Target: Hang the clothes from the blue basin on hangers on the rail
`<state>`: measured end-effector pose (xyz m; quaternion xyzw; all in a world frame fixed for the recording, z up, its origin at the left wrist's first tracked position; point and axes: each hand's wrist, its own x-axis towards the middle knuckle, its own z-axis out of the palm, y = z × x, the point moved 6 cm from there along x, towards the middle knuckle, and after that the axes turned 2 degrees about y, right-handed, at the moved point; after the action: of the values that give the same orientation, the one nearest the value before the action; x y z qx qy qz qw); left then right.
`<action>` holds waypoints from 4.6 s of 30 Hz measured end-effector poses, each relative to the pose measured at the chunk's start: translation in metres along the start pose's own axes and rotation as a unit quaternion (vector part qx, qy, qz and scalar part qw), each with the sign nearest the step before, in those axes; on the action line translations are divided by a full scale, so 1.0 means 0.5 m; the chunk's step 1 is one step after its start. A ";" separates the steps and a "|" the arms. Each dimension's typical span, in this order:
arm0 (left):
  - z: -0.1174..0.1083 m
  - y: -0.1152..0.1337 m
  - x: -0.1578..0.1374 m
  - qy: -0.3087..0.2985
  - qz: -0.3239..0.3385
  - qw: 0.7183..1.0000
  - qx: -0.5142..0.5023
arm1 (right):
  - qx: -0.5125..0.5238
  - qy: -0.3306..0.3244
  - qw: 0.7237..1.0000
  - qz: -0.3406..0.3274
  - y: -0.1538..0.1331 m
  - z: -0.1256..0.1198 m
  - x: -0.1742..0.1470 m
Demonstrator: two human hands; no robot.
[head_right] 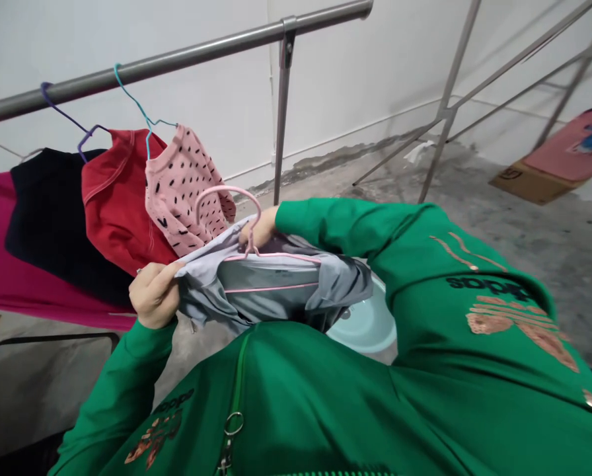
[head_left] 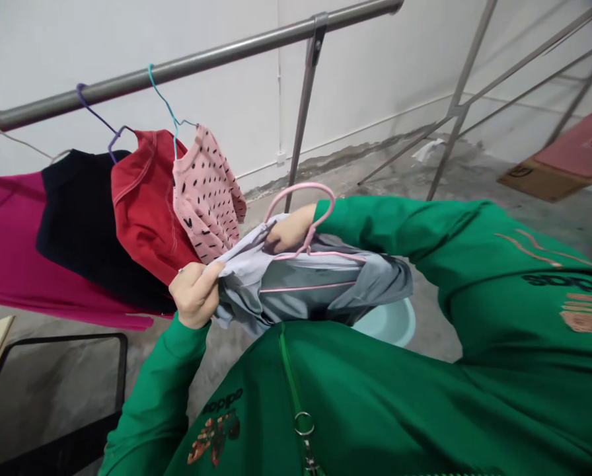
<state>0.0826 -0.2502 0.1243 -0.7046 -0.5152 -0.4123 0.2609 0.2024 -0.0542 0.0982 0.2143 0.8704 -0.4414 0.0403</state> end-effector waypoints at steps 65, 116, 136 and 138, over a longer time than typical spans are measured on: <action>0.330 0.219 0.171 -0.135 -0.085 0.898 -0.410 | 0.025 0.327 0.943 0.051 -0.059 -0.176 -0.180; 0.199 0.133 0.159 -0.152 0.018 0.987 -0.043 | 0.393 0.356 0.848 0.024 -0.007 -0.200 -0.059; 0.247 0.052 0.195 -0.211 -0.027 0.974 -0.071 | 0.407 0.317 0.857 0.006 0.003 -0.186 -0.035; 0.258 0.048 0.195 -0.216 -0.035 0.971 -0.092 | 0.406 0.312 0.859 0.004 0.004 -0.186 -0.034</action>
<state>0.1578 -0.1063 0.1410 -0.7795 -0.5434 -0.3053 0.0629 0.2296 0.0141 0.1574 0.3417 0.5806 -0.6653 -0.3218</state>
